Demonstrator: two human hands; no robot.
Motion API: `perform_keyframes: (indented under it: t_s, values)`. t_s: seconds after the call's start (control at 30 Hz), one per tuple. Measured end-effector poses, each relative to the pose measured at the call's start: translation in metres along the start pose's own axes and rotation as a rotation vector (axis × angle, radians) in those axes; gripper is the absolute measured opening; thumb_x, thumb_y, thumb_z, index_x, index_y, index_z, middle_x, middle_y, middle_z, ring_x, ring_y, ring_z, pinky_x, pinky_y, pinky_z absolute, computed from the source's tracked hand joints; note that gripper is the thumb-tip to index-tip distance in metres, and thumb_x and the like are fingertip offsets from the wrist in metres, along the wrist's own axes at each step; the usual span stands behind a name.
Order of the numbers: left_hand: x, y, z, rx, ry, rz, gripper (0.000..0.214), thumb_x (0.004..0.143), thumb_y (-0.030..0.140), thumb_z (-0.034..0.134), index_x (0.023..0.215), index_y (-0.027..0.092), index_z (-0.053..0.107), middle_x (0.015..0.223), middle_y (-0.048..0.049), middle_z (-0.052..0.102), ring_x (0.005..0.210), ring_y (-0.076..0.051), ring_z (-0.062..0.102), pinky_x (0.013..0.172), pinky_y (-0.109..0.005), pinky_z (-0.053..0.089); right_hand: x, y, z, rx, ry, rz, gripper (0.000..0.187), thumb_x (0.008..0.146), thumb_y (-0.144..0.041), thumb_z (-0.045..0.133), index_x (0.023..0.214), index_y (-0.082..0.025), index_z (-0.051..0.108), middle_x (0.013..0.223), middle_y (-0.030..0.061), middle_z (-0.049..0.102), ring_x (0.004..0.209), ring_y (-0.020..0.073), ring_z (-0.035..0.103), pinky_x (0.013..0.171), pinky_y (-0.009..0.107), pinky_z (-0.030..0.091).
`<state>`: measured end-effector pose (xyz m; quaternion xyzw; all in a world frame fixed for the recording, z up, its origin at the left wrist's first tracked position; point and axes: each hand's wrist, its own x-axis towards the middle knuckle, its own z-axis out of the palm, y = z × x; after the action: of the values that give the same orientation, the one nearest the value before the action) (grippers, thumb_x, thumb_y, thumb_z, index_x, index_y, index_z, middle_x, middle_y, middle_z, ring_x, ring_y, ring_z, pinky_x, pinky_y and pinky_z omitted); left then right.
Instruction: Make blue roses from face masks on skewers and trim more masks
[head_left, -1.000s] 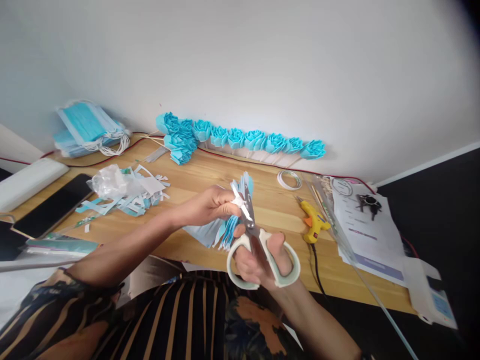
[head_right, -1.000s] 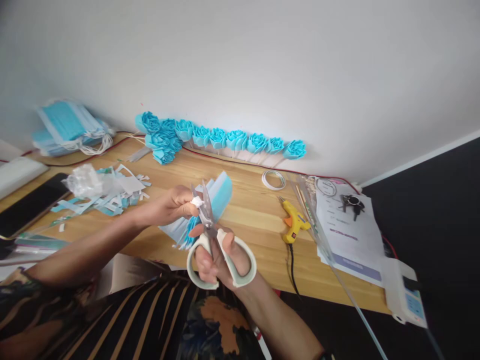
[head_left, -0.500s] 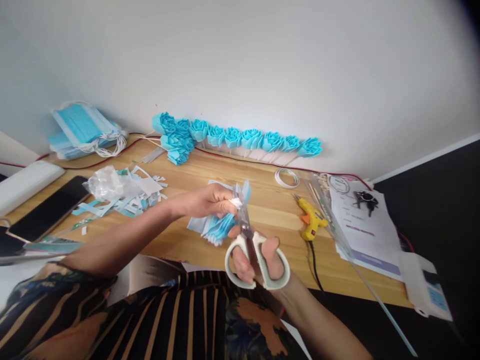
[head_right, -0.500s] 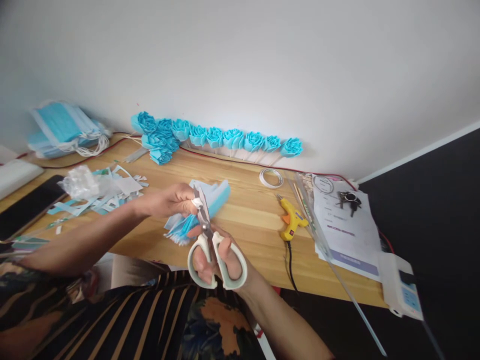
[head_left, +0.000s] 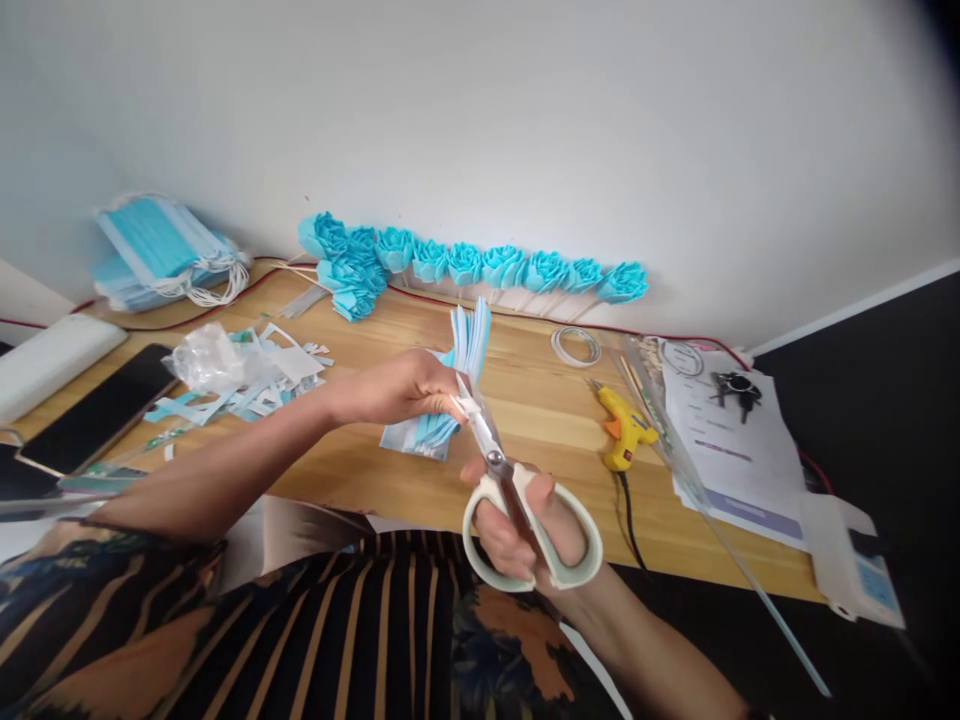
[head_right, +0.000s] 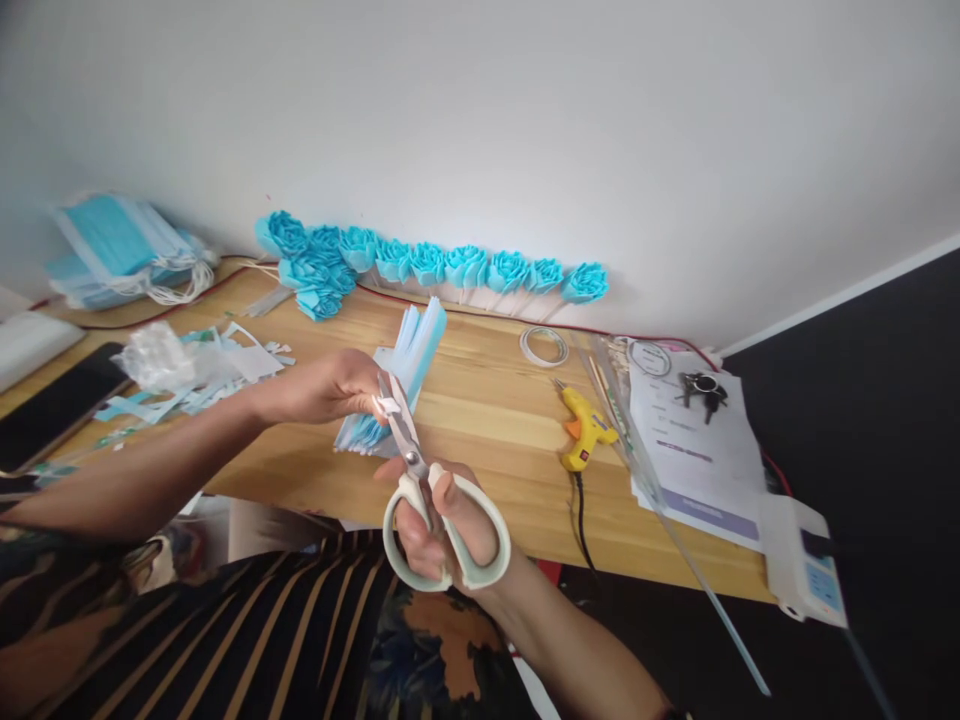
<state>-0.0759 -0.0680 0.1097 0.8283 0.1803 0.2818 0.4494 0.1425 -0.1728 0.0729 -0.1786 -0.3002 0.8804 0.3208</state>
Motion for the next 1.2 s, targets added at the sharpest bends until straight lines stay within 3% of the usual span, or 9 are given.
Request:
perform_keyframes:
  t_s: [0.1, 0.3, 0.5, 0.73, 0.87, 1.0, 1.1, 1.2]
  values:
    - [-0.001, -0.001, -0.004, -0.003, -0.054, -0.015, 0.046, 0.093, 0.056, 0.06, 0.082, 0.015, 0.077, 0.086, -0.0132, 0.076, 0.08, -0.018, 0.07, 0.075, -0.024, 0.051, 0.0, 0.008, -0.006, -0.049, 0.018, -0.049, 0.057, 0.077, -0.068, 0.073, 0.104, -0.018, 0.068, 0.054, -0.0091, 0.05, 0.032, 0.002, 0.025, 0.03, 0.016, 0.03]
    - [-0.008, 0.001, 0.014, -0.159, -0.097, -0.119, 0.06, 0.093, 0.066, 0.053, 0.08, 0.01, 0.073, 0.066, -0.0065, 0.065, 0.056, -0.011, 0.054, 0.052, -0.019, 0.041, 0.006, 0.023, -0.022, -0.202, -0.131, -0.152, 0.081, 0.074, -0.085, 0.059, 0.118, -0.017, 0.063, 0.061, -0.0037, 0.057, 0.039, 0.006, 0.039, 0.037, 0.02, 0.036]
    - [-0.008, 0.014, 0.024, -0.231, -0.073, -0.111, 0.058, 0.093, 0.065, 0.054, 0.078, 0.011, 0.072, 0.074, -0.0078, 0.066, 0.06, -0.011, 0.055, 0.054, -0.019, 0.043, 0.012, 0.014, -0.01, -0.166, -0.259, -0.178, 0.076, 0.074, -0.087, 0.057, 0.116, -0.025, 0.065, 0.073, -0.0003, 0.06, 0.057, 0.0115, 0.051, 0.055, 0.026, 0.044]
    - [-0.008, 0.013, 0.007, -0.08, -0.009, 0.032, 0.048, 0.096, 0.055, 0.055, 0.078, 0.014, 0.073, 0.081, -0.0099, 0.075, 0.069, -0.013, 0.067, 0.066, -0.018, 0.049, 0.001, 0.001, 0.003, -0.008, -0.129, -0.054, 0.06, 0.082, -0.072, 0.065, 0.107, -0.018, 0.07, 0.06, -0.0065, 0.05, 0.041, 0.0039, 0.029, 0.036, 0.017, 0.03]
    - [-0.01, 0.005, -0.004, 0.014, -0.048, 0.029, 0.046, 0.096, 0.055, 0.057, 0.081, 0.015, 0.077, 0.09, -0.0137, 0.077, 0.078, -0.016, 0.072, 0.073, -0.021, 0.051, -0.005, 0.004, 0.006, -0.021, -0.014, 0.005, 0.061, 0.077, -0.073, 0.07, 0.102, -0.017, 0.071, 0.055, -0.0075, 0.049, 0.036, 0.002, 0.025, 0.031, 0.015, 0.025]
    - [-0.011, 0.003, -0.008, 0.017, -0.081, -0.004, 0.049, 0.095, 0.058, 0.056, 0.083, 0.015, 0.077, 0.092, -0.0147, 0.077, 0.08, -0.016, 0.072, 0.072, -0.021, 0.052, -0.005, 0.01, 0.006, -0.067, 0.065, -0.033, 0.058, 0.077, -0.067, 0.075, 0.104, -0.016, 0.071, 0.053, -0.0078, 0.049, 0.034, 0.0016, 0.024, 0.029, 0.015, 0.024]
    - [-0.013, 0.002, -0.002, -0.039, -0.059, -0.04, 0.051, 0.094, 0.058, 0.056, 0.083, 0.013, 0.076, 0.08, -0.0116, 0.075, 0.069, -0.014, 0.066, 0.064, -0.02, 0.049, 0.0, 0.016, -0.001, -0.166, 0.058, -0.114, 0.064, 0.076, -0.069, 0.074, 0.11, -0.015, 0.069, 0.056, -0.0067, 0.05, 0.036, 0.0029, 0.028, 0.032, 0.017, 0.028]
    - [-0.017, 0.0, 0.008, -0.125, -0.038, -0.063, 0.056, 0.094, 0.062, 0.053, 0.078, 0.012, 0.072, 0.066, -0.0066, 0.067, 0.055, -0.011, 0.054, 0.052, -0.018, 0.041, 0.006, 0.022, -0.011, -0.238, -0.059, -0.163, 0.073, 0.077, -0.077, 0.065, 0.119, -0.017, 0.065, 0.061, -0.0036, 0.055, 0.042, 0.0061, 0.037, 0.038, 0.019, 0.033]
